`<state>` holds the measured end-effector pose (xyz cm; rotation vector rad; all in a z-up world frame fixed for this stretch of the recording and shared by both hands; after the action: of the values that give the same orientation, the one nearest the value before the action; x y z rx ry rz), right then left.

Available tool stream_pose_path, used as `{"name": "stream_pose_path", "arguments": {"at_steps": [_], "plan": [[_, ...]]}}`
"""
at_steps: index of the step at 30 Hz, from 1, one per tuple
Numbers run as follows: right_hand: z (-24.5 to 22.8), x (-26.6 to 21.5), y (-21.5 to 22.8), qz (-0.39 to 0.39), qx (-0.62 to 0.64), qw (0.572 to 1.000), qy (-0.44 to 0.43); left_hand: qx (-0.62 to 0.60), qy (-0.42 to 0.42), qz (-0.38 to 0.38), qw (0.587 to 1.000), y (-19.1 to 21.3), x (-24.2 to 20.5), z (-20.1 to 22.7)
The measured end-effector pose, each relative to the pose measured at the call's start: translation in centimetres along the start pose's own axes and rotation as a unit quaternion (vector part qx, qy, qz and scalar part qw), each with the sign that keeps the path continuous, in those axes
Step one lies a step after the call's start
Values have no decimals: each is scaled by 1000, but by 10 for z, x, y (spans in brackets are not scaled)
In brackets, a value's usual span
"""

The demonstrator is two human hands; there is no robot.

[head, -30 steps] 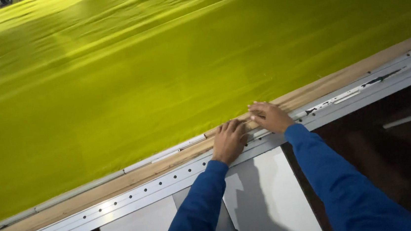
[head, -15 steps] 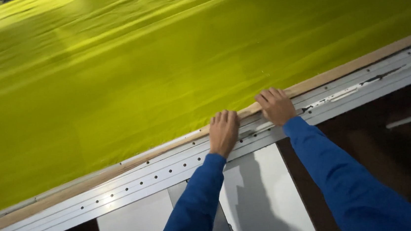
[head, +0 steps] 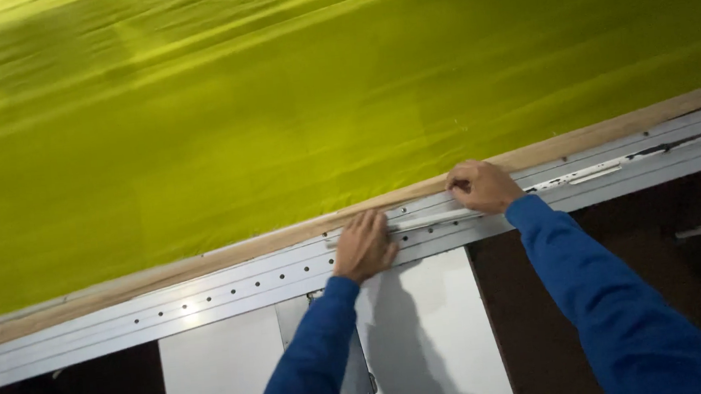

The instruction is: The person smooths a large yellow fabric sheet on a flatbed machine using a white cylindrical tool, pressing it along the edges and surface. The person then interacts with a touchscreen control panel to adjust settings.

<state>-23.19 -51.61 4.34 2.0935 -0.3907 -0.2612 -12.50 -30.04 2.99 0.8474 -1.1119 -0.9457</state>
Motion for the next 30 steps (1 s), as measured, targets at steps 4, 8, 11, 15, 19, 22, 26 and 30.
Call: {"name": "stream_pose_path", "arguments": {"at_steps": [4, 8, 11, 15, 19, 22, 26, 30], "plan": [[-17, -1, -4, -36, -16, 999, 27, -22, 36, -16, 999, 31, -17, -31], [-3, 19, -17, -25, -93, 995, 37, -52, 151, 27, 987, 25, -13, -72], [-7, 14, -12, -18, -21, 999, -47, -49, 182, -5, 982, 22, 0, -68], [9, 24, -15, 3, 65, 993, -96, -58, 228, -47, 971, 15, 14, -65], [-10, 13, -10, 20, 232, 961, -149, -46, 255, -58, 964, -1, 9, -81], [2, 20, -25, -35, -1, 991, -130, -51, 235, -43, 970, 13, 20, -81], [30, 33, -46, 100, -264, 959, 38, -91, 254, -32, 962, 22, 34, -92], [11, 12, -27, 104, -228, 968, 7, -174, 270, -58, 945, 60, 50, -71]]}}
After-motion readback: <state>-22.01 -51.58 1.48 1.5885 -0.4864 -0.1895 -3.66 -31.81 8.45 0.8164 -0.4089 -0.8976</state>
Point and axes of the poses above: each hand's wrist, its own x-axis towards the middle knuckle, its own y-axis out of the back of the hand, z = x × y, the point moved 9 cm from there along x, towards the middle knuckle
